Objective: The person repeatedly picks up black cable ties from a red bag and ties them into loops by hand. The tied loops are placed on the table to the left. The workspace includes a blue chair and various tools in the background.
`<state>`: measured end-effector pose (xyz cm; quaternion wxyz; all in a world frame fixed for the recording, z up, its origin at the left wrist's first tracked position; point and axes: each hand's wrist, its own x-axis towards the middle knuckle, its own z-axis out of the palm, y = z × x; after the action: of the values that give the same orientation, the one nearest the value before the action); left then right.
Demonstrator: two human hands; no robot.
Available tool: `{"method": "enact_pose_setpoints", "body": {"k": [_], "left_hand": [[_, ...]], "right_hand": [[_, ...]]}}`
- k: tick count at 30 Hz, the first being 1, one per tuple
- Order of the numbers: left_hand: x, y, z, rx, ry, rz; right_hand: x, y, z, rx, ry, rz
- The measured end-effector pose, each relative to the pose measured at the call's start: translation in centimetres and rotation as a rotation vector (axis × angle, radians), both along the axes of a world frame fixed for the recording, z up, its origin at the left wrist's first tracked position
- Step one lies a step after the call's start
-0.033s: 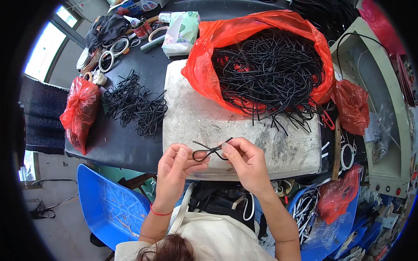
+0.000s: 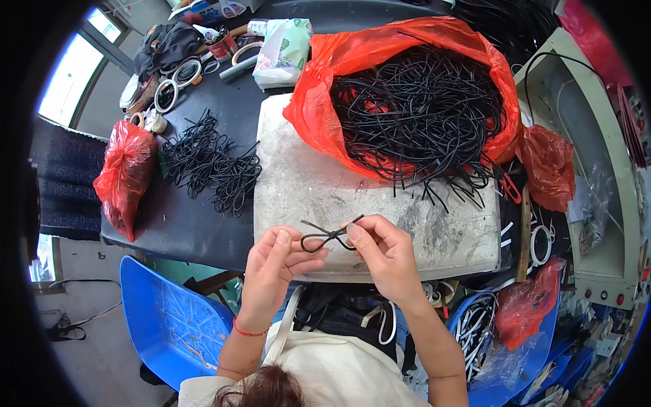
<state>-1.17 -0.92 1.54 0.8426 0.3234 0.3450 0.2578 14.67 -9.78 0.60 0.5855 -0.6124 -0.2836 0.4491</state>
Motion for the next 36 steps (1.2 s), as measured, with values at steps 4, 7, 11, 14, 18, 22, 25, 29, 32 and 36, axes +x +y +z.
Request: {"method": "enact_pose_setpoints", "body": {"k": [4,7,11,14,18,22,25,29,32,36], "left_hand": [[0.3,0.0,-0.2,0.066,0.030,-0.147],[0.6,-0.1,-0.8,0.149,0.043,-0.133],[0.6,-0.1,-0.9,0.088,0.021,-0.102],[0.5,0.1,-0.7,-0.006,-0.022,-0.081],[0.7,0.2,-0.7,0.090,0.072,-0.102],[0.8,0.0,-0.8,0.893,0.552,-0.052],[-0.1,1.1,-1.3,1.306,0.721,0.104],[0.2,0.7,-1.5,1.359,0.610,0.033],[1.6,0.5,-2.0,1.388,0.544,-0.054],[2.0,0.9,-2.9,1.430,0.561,-0.136]], "right_hand": [[-0.3,0.0,-0.2,0.019,0.011,0.043],[-0.4,-0.1,-0.3,0.002,0.047,0.039],[-0.3,-0.3,-0.6,0.020,0.103,0.009],[-0.4,-0.5,-1.0,0.017,0.134,0.017],[-0.6,-0.4,-0.4,-0.019,0.070,-0.012],[-0.8,-0.6,-0.4,-0.141,-0.337,-0.068],[-0.5,-0.7,0.1,-0.138,-0.682,-0.108],[-0.2,-1.2,-0.1,-0.044,-0.788,-0.037],[-0.7,-0.9,-0.9,0.020,-0.906,0.078],[-0.3,-0.6,-1.6,0.022,-1.007,0.046]]}}
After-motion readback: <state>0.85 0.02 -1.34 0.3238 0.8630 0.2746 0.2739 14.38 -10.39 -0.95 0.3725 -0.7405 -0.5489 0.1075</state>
